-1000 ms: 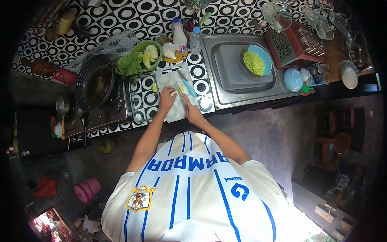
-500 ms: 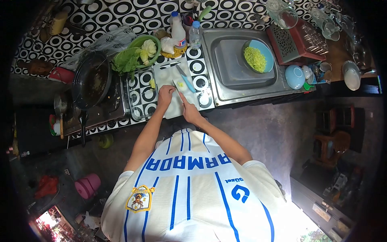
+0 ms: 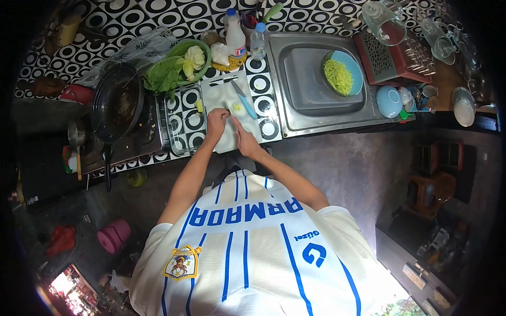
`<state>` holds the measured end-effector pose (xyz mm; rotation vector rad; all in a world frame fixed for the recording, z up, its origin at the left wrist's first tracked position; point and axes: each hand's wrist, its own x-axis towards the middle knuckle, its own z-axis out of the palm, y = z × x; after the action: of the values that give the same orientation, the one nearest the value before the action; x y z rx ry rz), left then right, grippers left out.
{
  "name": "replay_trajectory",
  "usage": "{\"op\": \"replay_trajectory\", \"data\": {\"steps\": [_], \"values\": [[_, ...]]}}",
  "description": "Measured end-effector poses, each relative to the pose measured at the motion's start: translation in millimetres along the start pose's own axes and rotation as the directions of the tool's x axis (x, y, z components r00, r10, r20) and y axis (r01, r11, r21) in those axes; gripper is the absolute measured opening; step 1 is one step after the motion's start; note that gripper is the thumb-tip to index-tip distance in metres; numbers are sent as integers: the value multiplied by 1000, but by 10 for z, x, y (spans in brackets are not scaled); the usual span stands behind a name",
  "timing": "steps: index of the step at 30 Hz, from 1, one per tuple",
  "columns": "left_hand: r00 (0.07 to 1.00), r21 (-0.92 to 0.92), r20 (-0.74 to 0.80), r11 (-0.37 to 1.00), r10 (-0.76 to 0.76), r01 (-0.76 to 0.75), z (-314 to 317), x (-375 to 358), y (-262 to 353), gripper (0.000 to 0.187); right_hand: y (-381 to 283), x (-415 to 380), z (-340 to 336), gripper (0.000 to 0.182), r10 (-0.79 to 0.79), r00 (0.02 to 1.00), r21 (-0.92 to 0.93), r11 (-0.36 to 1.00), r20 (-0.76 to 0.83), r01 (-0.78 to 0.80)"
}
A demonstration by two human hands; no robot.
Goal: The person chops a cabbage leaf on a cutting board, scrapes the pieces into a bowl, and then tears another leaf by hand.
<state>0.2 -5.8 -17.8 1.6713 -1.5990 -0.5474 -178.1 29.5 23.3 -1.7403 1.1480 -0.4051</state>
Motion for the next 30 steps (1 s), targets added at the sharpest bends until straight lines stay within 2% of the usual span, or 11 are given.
{"op": "replay_trajectory", "data": {"steps": [4, 8, 11, 12, 16, 19, 22, 25, 30], "values": [[1000, 11, -31, 1000, 1, 0, 6, -4, 43, 11, -86, 220, 46, 68, -11, 999, 6, 1000, -50, 12], [999, 45, -41, 999, 4, -2, -6, -12, 54, 9, 68, 78, 153, 76, -73, 993, -31, 997, -90, 71], [999, 56, -35, 998, -14, 16, 37, -34, -2, 8, 88, -226, 63, 82, -50, 998, -184, 982, -31, 43], [999, 64, -36, 998, -17, 20, 48, -48, 1, 8, 87, -247, 38, 85, -37, 999, -165, 986, -10, 35], [1000, 89, -20, 996, 1, 1, 47, -42, -16, 10, 33, -42, -29, 84, -74, 996, -216, 974, -45, 63], [998, 81, -23, 995, 61, -59, 33, -52, -16, 12, 3, 132, -75, 81, -26, 998, -264, 965, -53, 11], [997, 14, 63, 999, 37, -38, -30, -12, -31, 14, 33, 190, -143, 77, -63, 997, -216, 975, -54, 50], [997, -22, 78, 1000, -13, 15, -58, -3, -27, 15, 50, 164, -183, 72, -95, 993, -137, 987, -73, 85], [996, -37, 33, 996, -85, 86, -47, -37, 13, 14, 4, 41, -132, 69, -45, 998, -36, 998, -52, 43]]}}
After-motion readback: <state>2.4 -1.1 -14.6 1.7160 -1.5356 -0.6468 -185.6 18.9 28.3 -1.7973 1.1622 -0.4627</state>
